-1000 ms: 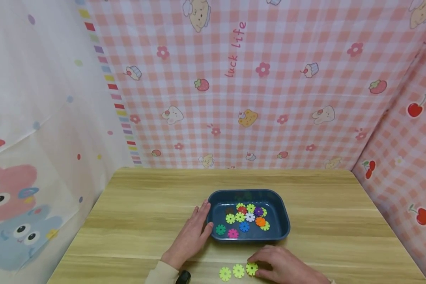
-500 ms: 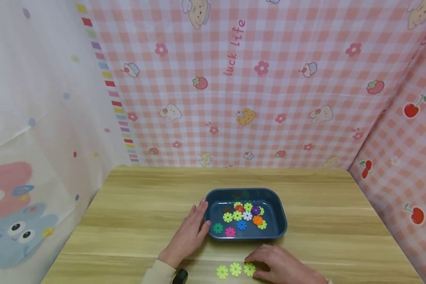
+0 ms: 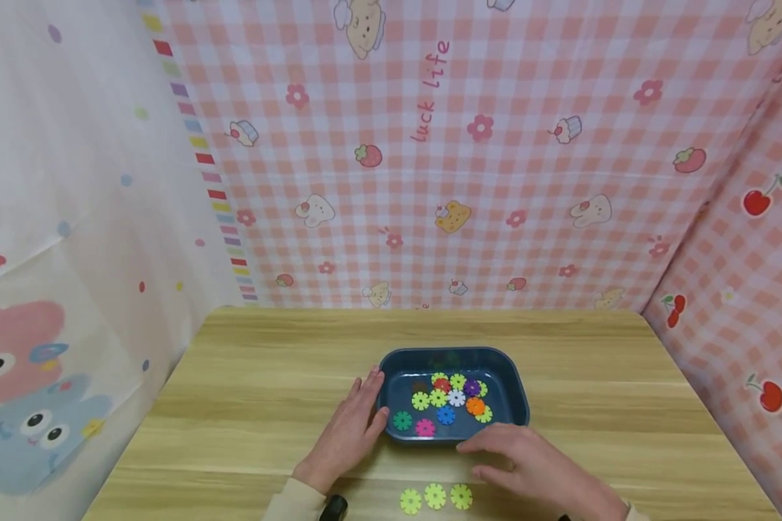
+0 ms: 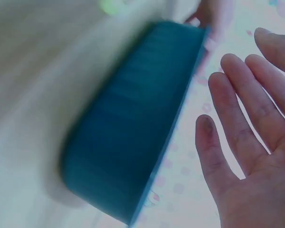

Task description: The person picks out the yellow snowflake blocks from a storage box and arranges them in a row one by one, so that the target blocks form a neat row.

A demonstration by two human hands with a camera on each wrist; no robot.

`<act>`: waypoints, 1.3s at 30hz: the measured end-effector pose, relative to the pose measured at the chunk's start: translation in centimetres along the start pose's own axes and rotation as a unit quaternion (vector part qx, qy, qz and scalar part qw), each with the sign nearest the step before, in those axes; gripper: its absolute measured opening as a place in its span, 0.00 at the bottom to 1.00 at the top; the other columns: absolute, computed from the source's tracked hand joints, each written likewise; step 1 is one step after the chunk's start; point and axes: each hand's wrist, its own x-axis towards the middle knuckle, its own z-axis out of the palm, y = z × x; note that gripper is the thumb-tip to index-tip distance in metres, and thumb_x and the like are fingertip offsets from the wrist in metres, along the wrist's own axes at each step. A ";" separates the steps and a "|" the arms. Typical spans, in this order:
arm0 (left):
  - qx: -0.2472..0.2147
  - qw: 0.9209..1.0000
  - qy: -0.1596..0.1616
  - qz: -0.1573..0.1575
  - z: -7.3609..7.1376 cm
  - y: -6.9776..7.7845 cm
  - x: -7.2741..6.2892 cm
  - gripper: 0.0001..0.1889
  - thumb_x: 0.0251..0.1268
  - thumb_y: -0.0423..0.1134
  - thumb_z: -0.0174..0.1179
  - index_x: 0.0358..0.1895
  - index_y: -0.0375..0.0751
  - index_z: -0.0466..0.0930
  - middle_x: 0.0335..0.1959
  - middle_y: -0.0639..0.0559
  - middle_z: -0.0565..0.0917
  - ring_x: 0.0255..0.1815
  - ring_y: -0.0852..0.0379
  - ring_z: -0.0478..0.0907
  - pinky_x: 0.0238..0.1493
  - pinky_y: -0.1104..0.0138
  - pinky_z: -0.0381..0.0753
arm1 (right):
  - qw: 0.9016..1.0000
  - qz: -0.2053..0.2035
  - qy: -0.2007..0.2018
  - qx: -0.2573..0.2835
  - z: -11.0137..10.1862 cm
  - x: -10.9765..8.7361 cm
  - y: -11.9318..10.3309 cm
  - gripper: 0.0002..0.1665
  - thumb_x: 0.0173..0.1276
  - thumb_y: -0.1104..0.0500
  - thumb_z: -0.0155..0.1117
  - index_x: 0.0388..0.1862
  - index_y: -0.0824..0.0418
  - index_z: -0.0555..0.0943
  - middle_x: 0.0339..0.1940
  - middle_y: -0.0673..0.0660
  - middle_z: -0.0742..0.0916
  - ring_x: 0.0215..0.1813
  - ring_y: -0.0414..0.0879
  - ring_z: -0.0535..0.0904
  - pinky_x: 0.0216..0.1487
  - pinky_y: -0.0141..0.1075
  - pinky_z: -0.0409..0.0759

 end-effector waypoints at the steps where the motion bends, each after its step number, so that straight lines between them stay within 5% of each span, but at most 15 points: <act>1: -0.001 1.000 -0.001 0.000 0.1 0.0 0.0 0.32 0.84 0.46 0.49 0.82 0.38 0.56 0.84 0.44 0.56 0.81 0.32 0.55 0.72 0.33 0.62 | 0.999 -0.021 0.026 -0.019 -0.3 0.1 0.0 0.16 0.74 0.49 0.68 0.58 0.49 0.87 0.53 0.43 0.89 0.52 0.38 0.83 0.53 0.37 0.85; 6: -0.001 1.000 -0.002 -0.003 0.3 0.0 0.0 0.32 0.84 0.47 0.49 0.83 0.39 0.56 0.84 0.45 0.55 0.81 0.32 0.54 0.73 0.34 0.62 | 0.985 -0.093 0.119 -0.080 -1.4 1.2 0.4 0.15 0.71 0.57 0.72 0.55 0.48 0.88 0.50 0.44 0.89 0.52 0.40 0.85 0.51 0.41 0.87; 10: -0.001 1.000 0.002 -0.003 0.3 0.1 -0.1 0.32 0.83 0.46 0.50 0.82 0.39 0.56 0.84 0.45 0.56 0.81 0.32 0.54 0.73 0.35 0.62 | 0.983 -0.084 0.133 -0.093 -2.1 2.2 0.8 0.14 0.71 0.57 0.72 0.55 0.50 0.88 0.50 0.46 0.90 0.53 0.43 0.86 0.51 0.45 0.87; 20: 0.001 1.000 -0.004 -0.003 0.1 0.1 -0.1 0.32 0.84 0.46 0.49 0.82 0.39 0.56 0.84 0.45 0.56 0.81 0.32 0.55 0.72 0.33 0.61 | 0.995 -0.005 0.084 -0.046 -1.8 5.2 2.5 0.16 0.73 0.55 0.70 0.58 0.50 0.87 0.54 0.45 0.88 0.56 0.44 0.83 0.57 0.45 0.85; 39: -0.011 1.000 0.000 -0.006 0.0 -0.1 -0.1 0.32 0.83 0.47 0.49 0.83 0.39 0.56 0.84 0.45 0.56 0.81 0.32 0.54 0.72 0.33 0.61 | 1.000 0.017 0.026 -0.003 -0.1 8.9 5.5 0.19 0.74 0.62 0.68 0.62 0.62 0.84 0.59 0.54 0.88 0.60 0.50 0.84 0.61 0.51 0.82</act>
